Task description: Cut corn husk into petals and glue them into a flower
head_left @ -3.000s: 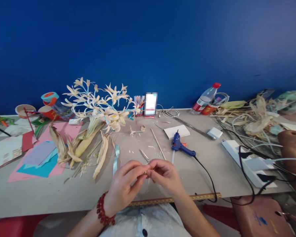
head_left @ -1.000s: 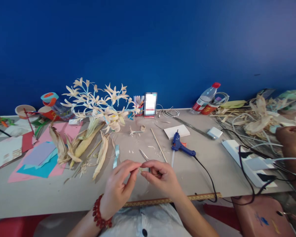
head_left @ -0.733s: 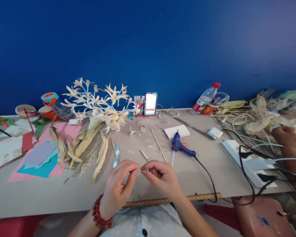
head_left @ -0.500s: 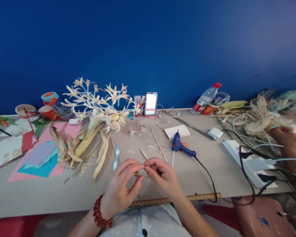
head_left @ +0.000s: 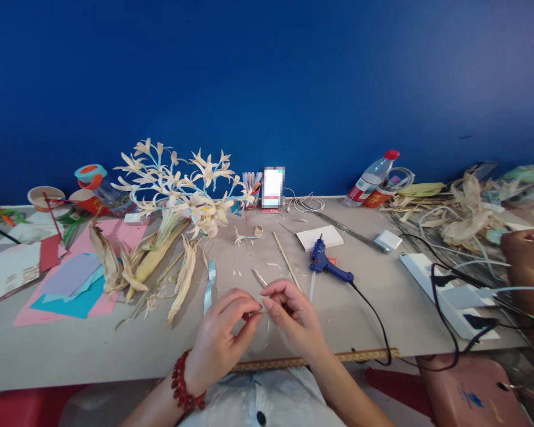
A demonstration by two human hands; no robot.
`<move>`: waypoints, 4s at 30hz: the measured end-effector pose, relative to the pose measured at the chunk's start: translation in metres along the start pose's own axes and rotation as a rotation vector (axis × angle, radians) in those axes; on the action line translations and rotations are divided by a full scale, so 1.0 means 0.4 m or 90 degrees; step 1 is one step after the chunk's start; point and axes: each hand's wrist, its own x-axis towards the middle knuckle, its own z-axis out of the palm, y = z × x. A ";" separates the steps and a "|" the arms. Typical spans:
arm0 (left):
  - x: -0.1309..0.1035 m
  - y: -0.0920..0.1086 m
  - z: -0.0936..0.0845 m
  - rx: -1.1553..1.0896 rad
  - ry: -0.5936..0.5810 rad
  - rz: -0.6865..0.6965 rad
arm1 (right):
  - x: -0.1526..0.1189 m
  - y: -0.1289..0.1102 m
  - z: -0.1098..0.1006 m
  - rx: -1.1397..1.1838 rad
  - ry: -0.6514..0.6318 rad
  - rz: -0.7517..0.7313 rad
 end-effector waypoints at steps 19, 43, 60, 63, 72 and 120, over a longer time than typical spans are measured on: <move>0.002 -0.002 -0.026 0.003 0.006 -0.025 | 0.014 -0.018 -0.034 -0.220 -0.054 -0.142; 0.000 -0.001 -0.036 0.056 0.028 -0.036 | 0.009 -0.028 -0.031 -0.181 -0.003 -0.114; 0.002 -0.005 -0.042 0.033 0.010 -0.077 | 0.004 -0.025 -0.030 -0.200 0.017 -0.107; 0.005 0.000 -0.046 0.006 0.013 -0.081 | 0.003 -0.023 -0.030 -0.211 0.017 -0.110; -0.001 -0.004 -0.044 0.047 0.042 -0.051 | 0.004 -0.021 -0.036 -0.258 0.002 -0.165; 0.000 0.011 -0.019 0.053 0.044 0.021 | 0.009 -0.041 0.000 -0.362 -0.003 -0.425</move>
